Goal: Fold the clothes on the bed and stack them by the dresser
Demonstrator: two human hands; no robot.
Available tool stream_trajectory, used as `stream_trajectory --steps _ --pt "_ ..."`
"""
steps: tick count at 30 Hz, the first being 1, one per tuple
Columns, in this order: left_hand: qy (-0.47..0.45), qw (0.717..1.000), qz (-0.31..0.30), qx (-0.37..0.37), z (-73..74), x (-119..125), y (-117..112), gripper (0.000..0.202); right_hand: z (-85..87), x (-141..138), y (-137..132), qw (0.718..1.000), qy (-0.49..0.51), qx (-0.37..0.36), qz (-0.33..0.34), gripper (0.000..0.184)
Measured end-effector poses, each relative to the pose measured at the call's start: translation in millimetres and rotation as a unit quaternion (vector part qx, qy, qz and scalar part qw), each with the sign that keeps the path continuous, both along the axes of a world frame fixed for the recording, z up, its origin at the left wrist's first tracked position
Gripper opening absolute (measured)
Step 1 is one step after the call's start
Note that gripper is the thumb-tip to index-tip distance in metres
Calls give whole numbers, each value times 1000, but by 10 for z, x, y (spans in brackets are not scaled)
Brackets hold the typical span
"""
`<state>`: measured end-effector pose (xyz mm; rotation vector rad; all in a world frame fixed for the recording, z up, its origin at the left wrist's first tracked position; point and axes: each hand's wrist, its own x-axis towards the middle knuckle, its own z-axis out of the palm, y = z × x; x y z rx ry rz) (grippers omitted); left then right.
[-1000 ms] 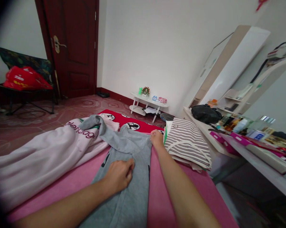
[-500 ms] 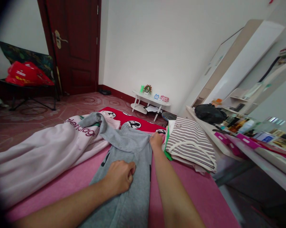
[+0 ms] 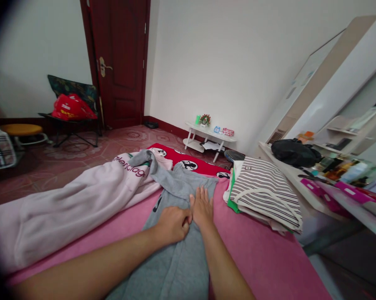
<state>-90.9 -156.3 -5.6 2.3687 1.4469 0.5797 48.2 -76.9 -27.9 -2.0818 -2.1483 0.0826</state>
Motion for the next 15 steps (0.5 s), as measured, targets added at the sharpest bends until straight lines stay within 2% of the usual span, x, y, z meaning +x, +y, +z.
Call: stream_trajectory --steps 3,5,7,8,10,12,13,15 --pt "-60 998 -9 -11 -43 -26 29 25 -39 -37 -103 1000 -22 16 -6 62" --pt "-107 993 -26 -44 -53 -86 101 28 -26 -41 -109 1000 -26 14 -6 62" --pt "-154 986 -23 -58 -3 -224 223 36 -14 -41 -99 999 -26 17 -12 62" --pt "-172 984 -3 -36 53 -331 301 42 -11 -41 -94 999 -25 18 -17 62" --pt "-178 978 78 79 223 -624 475 58 -14 -45 -91 999 -22 19 -24 62" --pt "-128 954 178 206 426 -995 654 66 -22 -50 -91 999 -21 18 -25 62" --pt "-98 936 239 239 519 -1193 740 69 -25 -52 -91 999 -20 17 -26 62" --pt "-58 914 337 220 653 -1575 895 73 -31 -54 -88 999 -19 17 -27 62"
